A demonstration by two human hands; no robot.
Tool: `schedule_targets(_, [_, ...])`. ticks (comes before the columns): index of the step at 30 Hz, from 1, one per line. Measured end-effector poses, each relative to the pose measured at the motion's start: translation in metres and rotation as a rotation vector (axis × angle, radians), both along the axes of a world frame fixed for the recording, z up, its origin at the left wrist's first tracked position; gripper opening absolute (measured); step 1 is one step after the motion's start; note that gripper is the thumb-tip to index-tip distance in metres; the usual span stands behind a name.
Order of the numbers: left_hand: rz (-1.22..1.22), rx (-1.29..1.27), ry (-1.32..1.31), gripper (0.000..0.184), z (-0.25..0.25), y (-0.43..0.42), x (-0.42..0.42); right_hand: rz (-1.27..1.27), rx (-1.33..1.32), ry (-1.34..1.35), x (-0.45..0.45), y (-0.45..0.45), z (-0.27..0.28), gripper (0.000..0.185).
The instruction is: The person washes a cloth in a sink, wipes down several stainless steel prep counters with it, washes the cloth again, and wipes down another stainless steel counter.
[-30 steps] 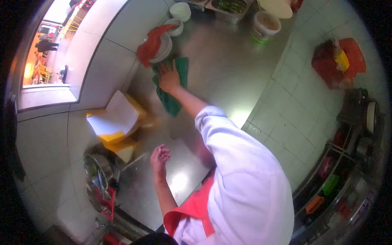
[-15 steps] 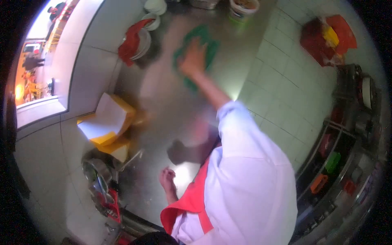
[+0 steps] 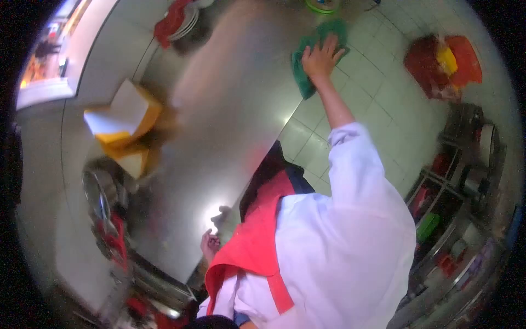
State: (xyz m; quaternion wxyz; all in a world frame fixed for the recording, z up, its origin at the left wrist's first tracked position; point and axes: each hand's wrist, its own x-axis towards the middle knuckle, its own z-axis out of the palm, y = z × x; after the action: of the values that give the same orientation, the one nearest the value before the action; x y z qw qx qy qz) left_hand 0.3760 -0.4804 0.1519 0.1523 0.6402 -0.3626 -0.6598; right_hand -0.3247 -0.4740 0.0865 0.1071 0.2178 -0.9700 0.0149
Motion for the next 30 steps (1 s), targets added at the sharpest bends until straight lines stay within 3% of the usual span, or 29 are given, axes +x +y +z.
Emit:
schedule_targets(2, [0.409,0.033,0.142,0.030,-0.010,0.060,0.030,0.127,-0.140,0.005,0.062,-0.006,0.000,0.056])
schedule_targets(3, [0.440,0.038,0.148,0.030,-0.011,0.074,0.034,0.278,-0.162,-0.005,0.113,-0.010,0.006,0.057])
schedule_targets(4, [0.403,-0.044,0.163,0.031,-0.011,0.082,0.029,0.452,-0.292,-0.150,0.171,-0.012,0.019,0.058])
schedule_targets(8, [0.256,-0.351,0.103,0.030,0.028,0.045,-0.036,1.204,-0.330,-0.654,0.369,-0.022,0.019,0.063])
schedule_targets(10, [0.094,-0.519,0.063,0.028,0.038,0.005,-0.066,1.521,-0.452,-0.677,0.434,-0.045,-0.019,0.066])
schedule_targets(13, [0.067,-0.626,0.134,0.029,0.064,-0.025,-0.130,1.725,-0.469,-0.701,0.484,-0.075,-0.017,0.062])
schedule_targets(15, [0.059,-0.627,0.155,0.029,0.065,-0.024,-0.161,1.842,-0.216,-0.595,0.462,-0.078,0.016,0.066])
schedule_targets(17, [-0.032,-0.557,0.058,0.029,0.054,-0.009,-0.178,1.895,-0.353,-0.446,0.463,-0.083,-0.032,0.066])
schedule_targets(20, [0.072,-0.404,-0.096,0.029,-0.009,0.039,-0.154,1.725,-0.307,-0.429,0.365,-0.056,-0.031,0.060])
schedule_targets(21, [0.230,-0.313,-0.066,0.027,-0.060,0.068,-0.121,1.627,-0.272,-0.483,0.306,-0.043,-0.019,0.058])
schedule_targets(22, [0.429,-0.158,-0.086,0.022,-0.061,0.098,-0.125,1.526,-0.286,-0.542,0.242,-0.028,-0.007,0.057])
schedule_targets(23, [0.610,-0.002,0.025,0.017,-0.106,0.137,-0.087,1.419,-0.305,-0.592,0.174,-0.011,0.000,0.056])
schedule_targets(24, [0.695,0.122,0.153,0.023,-0.115,0.177,-0.072,1.220,-0.274,-0.454,0.111,0.008,-0.007,0.060])
schedule_targets(26, [0.866,0.319,0.079,0.035,-0.130,0.254,-0.066,0.917,-0.325,-0.191,-0.018,0.041,-0.008,0.057])
schedule_targets(27, [0.838,0.391,0.008,0.035,-0.125,0.276,-0.075,0.685,-0.398,-0.284,-0.075,0.050,-0.009,0.043])
schedule_targets(28, [0.742,0.436,-0.056,0.036,-0.120,0.291,-0.087,0.613,-0.354,-0.151,-0.113,0.060,-0.010,0.033])
schedule_targets(30, [0.551,0.496,-0.153,0.037,-0.108,0.308,-0.114,0.588,-0.339,-0.105,-0.156,0.056,-0.006,0.036])
